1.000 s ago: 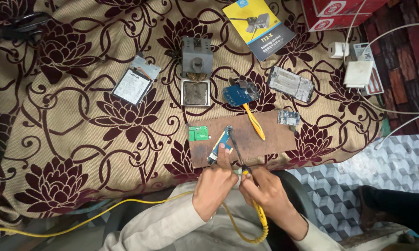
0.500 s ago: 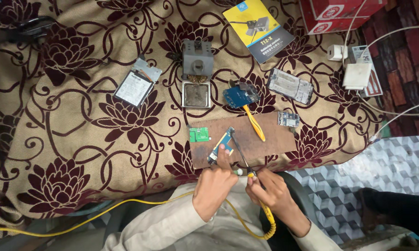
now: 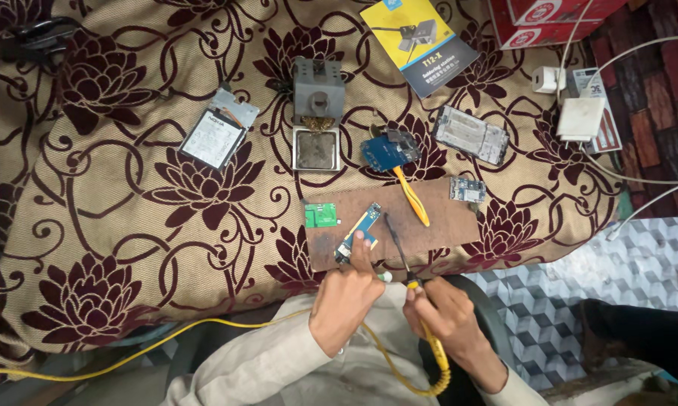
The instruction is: The person uses a soldering iron to apply heat to components on a small blue circuit board. They hold the board steady with one hand while manipulating the soldering iron with the other, working on different areas of the board.
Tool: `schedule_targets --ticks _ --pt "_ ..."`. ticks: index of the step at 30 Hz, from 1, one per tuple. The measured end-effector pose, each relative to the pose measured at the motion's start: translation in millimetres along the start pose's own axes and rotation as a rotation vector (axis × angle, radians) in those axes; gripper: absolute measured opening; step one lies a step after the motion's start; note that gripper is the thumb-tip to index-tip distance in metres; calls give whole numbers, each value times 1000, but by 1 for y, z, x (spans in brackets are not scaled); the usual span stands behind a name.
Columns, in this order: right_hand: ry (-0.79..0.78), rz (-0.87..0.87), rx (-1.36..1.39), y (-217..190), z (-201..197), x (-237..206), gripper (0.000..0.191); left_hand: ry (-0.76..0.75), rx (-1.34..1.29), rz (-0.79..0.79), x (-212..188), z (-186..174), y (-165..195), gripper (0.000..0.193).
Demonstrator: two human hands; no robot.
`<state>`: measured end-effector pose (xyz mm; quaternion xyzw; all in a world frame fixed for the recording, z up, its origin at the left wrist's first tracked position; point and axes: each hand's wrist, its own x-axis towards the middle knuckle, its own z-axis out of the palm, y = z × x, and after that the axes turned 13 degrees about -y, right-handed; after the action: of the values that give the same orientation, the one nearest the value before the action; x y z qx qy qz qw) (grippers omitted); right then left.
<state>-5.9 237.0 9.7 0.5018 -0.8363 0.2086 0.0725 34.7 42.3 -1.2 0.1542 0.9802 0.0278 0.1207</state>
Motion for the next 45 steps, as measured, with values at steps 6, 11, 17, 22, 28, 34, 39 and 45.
schedule_targets --ticks 6,11,17,22,28,34,39,45 --pt "76 -6 104 2 0 2 27 31 56 -40 -1 -3 1 44" --pt "42 10 108 2 0 10 32 71 84 -61 -2 -3 0 52" --pt "-19 28 71 -12 0 16 27 49 123 -78 -2 -1 3 54" --pt "-62 55 36 -18 1 18 25 45 117 -65 0 2 3 53" --pt "-38 108 70 -19 -4 25 24 -27 64 -13 2 1 2 36" --pt "-88 156 180 -16 -28 49 21 65 69 -39 3 4 0 33" --pt "-231 234 269 -14 -48 73 20 64 7 -34 7 14 -3 30" --pt "-355 217 285 -15 -48 87 21 116 -121 31 6 27 -6 27"
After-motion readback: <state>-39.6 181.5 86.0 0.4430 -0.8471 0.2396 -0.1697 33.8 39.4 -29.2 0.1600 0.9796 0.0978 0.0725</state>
